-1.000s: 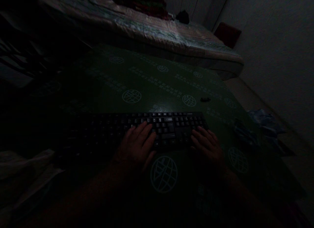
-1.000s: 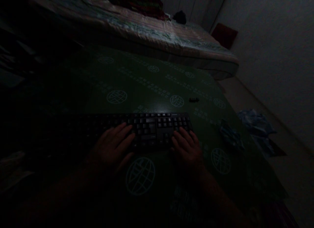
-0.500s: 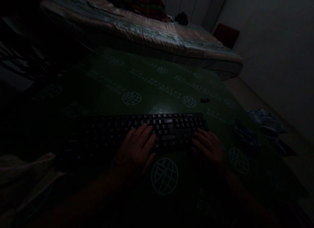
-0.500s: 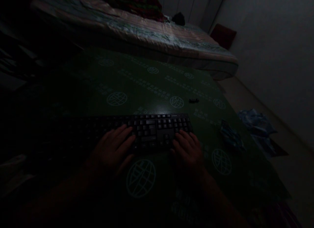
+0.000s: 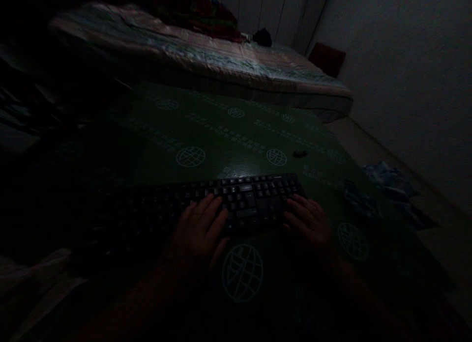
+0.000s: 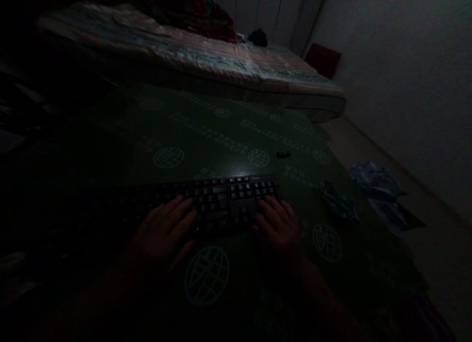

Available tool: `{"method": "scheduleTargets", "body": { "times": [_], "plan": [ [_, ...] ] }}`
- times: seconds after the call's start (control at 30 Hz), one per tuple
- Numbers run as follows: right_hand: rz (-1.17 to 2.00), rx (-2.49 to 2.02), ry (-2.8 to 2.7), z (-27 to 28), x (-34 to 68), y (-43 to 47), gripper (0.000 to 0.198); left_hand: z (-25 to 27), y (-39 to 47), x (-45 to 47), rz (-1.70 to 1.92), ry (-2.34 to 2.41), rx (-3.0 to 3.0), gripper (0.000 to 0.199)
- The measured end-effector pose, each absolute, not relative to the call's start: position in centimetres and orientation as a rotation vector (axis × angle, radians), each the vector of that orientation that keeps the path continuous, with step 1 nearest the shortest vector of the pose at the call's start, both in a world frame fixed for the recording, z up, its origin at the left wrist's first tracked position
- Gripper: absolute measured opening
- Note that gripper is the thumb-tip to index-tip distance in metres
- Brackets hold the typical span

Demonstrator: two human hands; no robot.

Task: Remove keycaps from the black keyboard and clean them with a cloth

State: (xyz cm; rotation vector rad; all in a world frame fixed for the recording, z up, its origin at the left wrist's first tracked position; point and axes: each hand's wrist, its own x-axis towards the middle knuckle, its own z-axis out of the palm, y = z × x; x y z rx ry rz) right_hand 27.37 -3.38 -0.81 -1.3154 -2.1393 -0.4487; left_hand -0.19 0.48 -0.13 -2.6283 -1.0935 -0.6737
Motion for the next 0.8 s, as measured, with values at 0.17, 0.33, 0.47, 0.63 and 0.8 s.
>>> {"method": "scheduleTargets", "body": {
  "times": [0.17, 0.33, 0.47, 0.63, 0.8],
  "plan": [
    [-0.378, -1.404, -1.923, -0.3, 29.5, -3.0, 0.019, -0.4, 0.7, -0.4, -0.667, -1.059, -2.611, 0.031],
    [-0.233, -1.516, -1.818, -0.5, 31.2, -2.8, 0.017, -0.5, 0.9, -0.5, -0.678, -1.048, -2.575, 0.029],
    [-0.087, -1.553, -1.813, -0.7, 31.2, -2.7, 0.016, -0.6, 0.8, -0.4, -0.701, -1.066, -2.566, 0.029],
    [0.051, -1.621, -1.746, -0.7, 31.0, -2.5, 0.017, -1.0, 0.8, -0.4, -0.739, -1.062, -2.564, 0.029],
    [0.191, -1.741, -1.581, -0.3, 30.6, -2.5, 0.02, -1.1, 1.0, -0.6, -0.76, -1.085, -2.55, 0.03]
  ]
}}
